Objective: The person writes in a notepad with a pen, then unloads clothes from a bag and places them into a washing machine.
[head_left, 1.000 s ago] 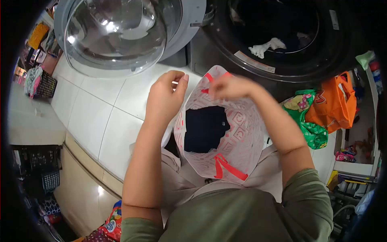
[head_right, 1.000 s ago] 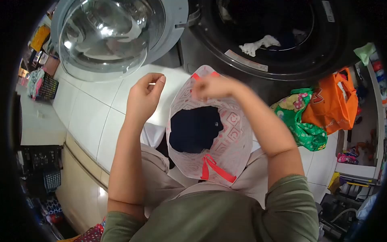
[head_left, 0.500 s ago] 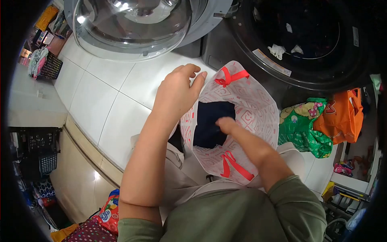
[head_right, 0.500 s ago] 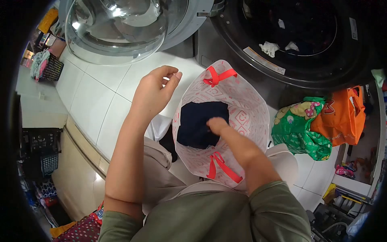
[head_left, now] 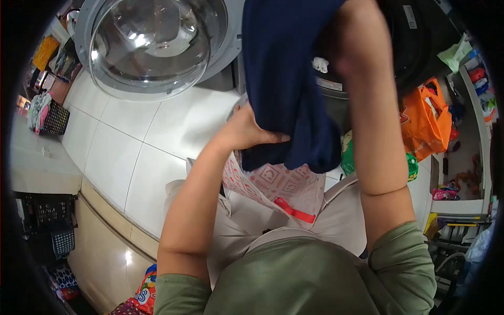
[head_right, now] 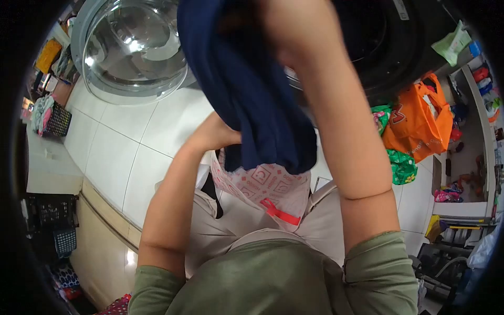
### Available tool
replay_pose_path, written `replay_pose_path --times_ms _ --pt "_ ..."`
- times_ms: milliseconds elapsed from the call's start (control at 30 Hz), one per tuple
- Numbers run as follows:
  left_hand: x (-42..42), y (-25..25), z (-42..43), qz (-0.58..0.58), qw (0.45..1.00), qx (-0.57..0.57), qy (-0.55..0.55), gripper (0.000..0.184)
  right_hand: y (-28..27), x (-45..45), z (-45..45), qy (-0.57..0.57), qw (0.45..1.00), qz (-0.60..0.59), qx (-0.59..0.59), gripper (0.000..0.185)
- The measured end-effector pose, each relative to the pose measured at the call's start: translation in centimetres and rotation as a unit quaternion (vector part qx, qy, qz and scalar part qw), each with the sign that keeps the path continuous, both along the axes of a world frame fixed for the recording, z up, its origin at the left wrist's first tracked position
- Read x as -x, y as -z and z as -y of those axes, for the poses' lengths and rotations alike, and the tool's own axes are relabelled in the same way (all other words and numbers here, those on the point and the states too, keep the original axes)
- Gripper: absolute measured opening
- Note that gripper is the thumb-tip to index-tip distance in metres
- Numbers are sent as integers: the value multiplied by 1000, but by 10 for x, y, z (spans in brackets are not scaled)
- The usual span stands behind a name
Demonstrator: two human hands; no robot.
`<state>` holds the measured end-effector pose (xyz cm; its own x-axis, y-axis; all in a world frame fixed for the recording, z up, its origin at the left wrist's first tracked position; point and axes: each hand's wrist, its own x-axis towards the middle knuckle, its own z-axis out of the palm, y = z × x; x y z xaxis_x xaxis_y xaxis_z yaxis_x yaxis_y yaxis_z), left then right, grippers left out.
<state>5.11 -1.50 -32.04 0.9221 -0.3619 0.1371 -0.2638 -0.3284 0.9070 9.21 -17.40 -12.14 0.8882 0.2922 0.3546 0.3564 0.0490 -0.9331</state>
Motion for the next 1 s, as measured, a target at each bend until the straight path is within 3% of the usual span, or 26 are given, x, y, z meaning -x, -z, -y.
replay_pose_path --times_ms 67,100,133,167,200,233,267,300,367,400,433,467,533,567,600,667,700,733,767,800,833,900,933,967,1000 --pt "-3 14 16 -94 993 67 -27 64 -21 -10 15 -167 961 113 -191 33" --pt "-4 15 22 -139 984 101 -42 57 -26 -18 38 -113 965 233 -50 31" --pt "-4 11 27 -175 962 179 -106 44 -32 -25 61 -42 932 352 74 31" --pt "-7 10 27 -204 937 248 -139 38 -28 -31 90 164 825 446 307 27" --pt "-5 -5 26 -243 869 402 -157 36 -26 -23 95 196 824 396 356 36" --pt "0 -21 23 -274 775 543 -167 35 -13 -12 95 167 862 295 376 48" --pt "3 -9 11 -200 767 601 -104 38 5 5 88 133 886 212 391 60" --pt "24 -59 20 -262 747 583 -181 44 31 25 77 94 902 157 392 73" --pt "22 -22 12 -208 713 669 -31 49 116 51 56 20 937 149 315 92" --pt "39 -17 8 -166 903 390 -75 53 159 63 45 -19 950 141 277 102" --pt "48 -15 3 -101 986 66 -114 57 158 81 42 -85 946 -215 228 96" --pt "44 -20 -5 -90 996 -17 -23 57 128 92 34 -91 885 -354 289 89" --pt "39 -33 -25 -102 974 -176 103 55 145 102 37 -164 846 -418 287 84" --pt "40 -41 -31 -127 949 -251 141 53 209 103 53 -228 880 -349 227 86" --pt "33 -66 -26 -268 839 -447 156 53 251 96 63 -210 902 -286 245 84" --pt "39 -37 -40 -138 901 -412 9 56 158 34 63 -143 787 -297 522 54" --pt "38 -27 -45 -66 917 -387 -65 57 122 -10 79 -133 848 -202 471 39" --pt "37 -31 -40 -5 932 -346 -111 56 116 -68 111 1 904 -299 305 41" --pt "34 -31 -37 -40 944 -305 -120 56 111 -127 144 139 928 -344 26 44" --pt "31 -32 -36 -75 953 -263 -131 56 104 -184 175 240 907 -297 -180 48" --pt "27 -35 -37 -107 958 -222 -144 56 107 -228 202 171 904 -146 -363 59" --pt "25 -39 -38 -97 952 -238 -163 55 88 -235 203 392 856 -160 -295 72" --pt "29 -38 -39 -99 948 -249 -169 54 99 -235 195 366 917 -111 -117 78" --pt "30 -36 -40 -81 949 -251 -171 52 117 -232 172 443 891 32 91 77" --pt "30 -33 -41 -62 950 -252 -175 51 139 -231 161 420 847 197 260 74"
